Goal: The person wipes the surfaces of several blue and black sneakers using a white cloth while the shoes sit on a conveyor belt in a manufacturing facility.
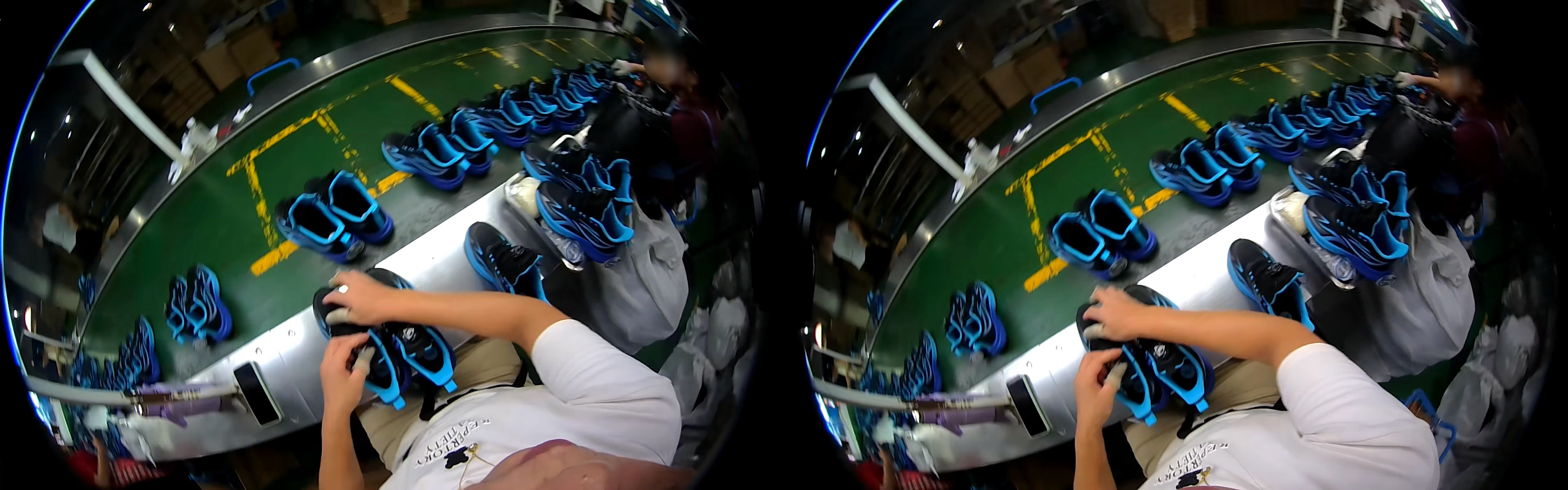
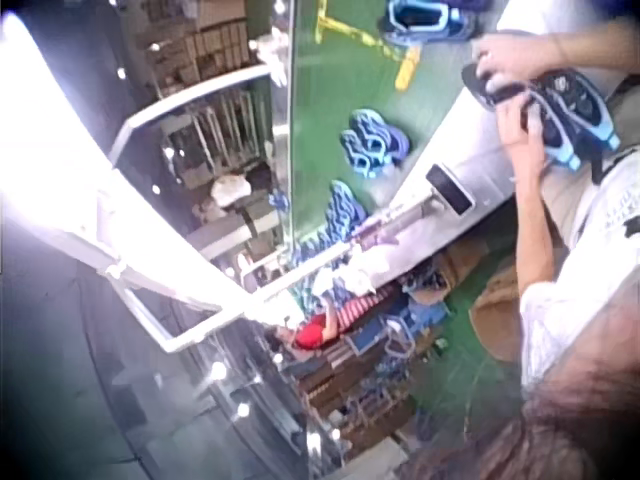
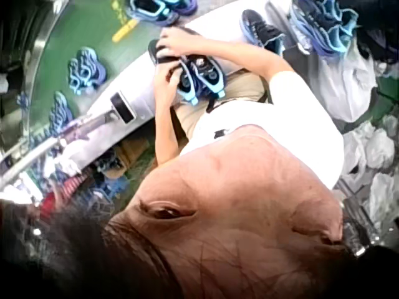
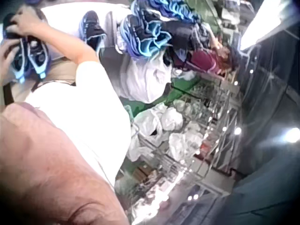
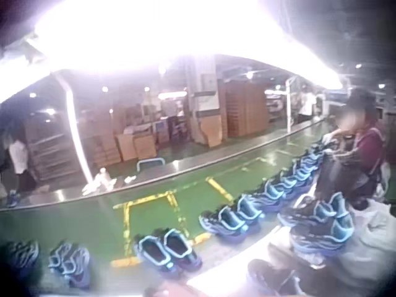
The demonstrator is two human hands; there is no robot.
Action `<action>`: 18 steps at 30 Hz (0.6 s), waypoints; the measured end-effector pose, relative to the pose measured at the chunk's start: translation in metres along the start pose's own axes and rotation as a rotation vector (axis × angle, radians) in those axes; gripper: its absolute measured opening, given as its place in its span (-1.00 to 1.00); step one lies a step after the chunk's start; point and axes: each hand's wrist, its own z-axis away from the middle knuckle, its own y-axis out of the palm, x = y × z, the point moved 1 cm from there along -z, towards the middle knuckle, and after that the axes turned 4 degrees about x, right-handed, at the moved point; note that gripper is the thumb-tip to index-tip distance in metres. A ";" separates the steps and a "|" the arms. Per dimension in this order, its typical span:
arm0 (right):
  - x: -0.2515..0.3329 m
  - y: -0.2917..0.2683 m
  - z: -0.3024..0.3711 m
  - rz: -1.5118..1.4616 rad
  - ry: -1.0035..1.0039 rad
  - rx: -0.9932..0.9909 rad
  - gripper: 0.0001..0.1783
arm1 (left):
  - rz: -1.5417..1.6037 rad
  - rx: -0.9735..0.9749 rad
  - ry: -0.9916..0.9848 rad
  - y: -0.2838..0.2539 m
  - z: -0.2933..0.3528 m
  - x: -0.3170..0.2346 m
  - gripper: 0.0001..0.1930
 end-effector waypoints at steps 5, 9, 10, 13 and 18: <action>0.006 0.009 -0.011 -0.057 0.271 0.396 -0.31 | -0.201 -0.025 -0.022 0.013 -0.007 0.001 -0.62; 0.002 0.014 -0.011 -0.082 0.213 0.371 -0.31 | 0.222 0.163 -0.018 0.000 -0.007 0.028 -0.67; 0.003 0.011 -0.011 -0.085 0.213 0.371 -0.31 | 0.220 0.163 -0.021 0.003 -0.008 0.019 -0.67; 0.003 0.010 -0.009 -0.067 0.240 0.370 -0.36 | -0.123 0.048 -0.091 0.010 -0.010 0.001 -0.55; -0.012 0.029 -0.013 0.004 0.019 0.281 -0.50 | 0.000 0.071 0.045 -0.001 -0.007 0.002 -0.58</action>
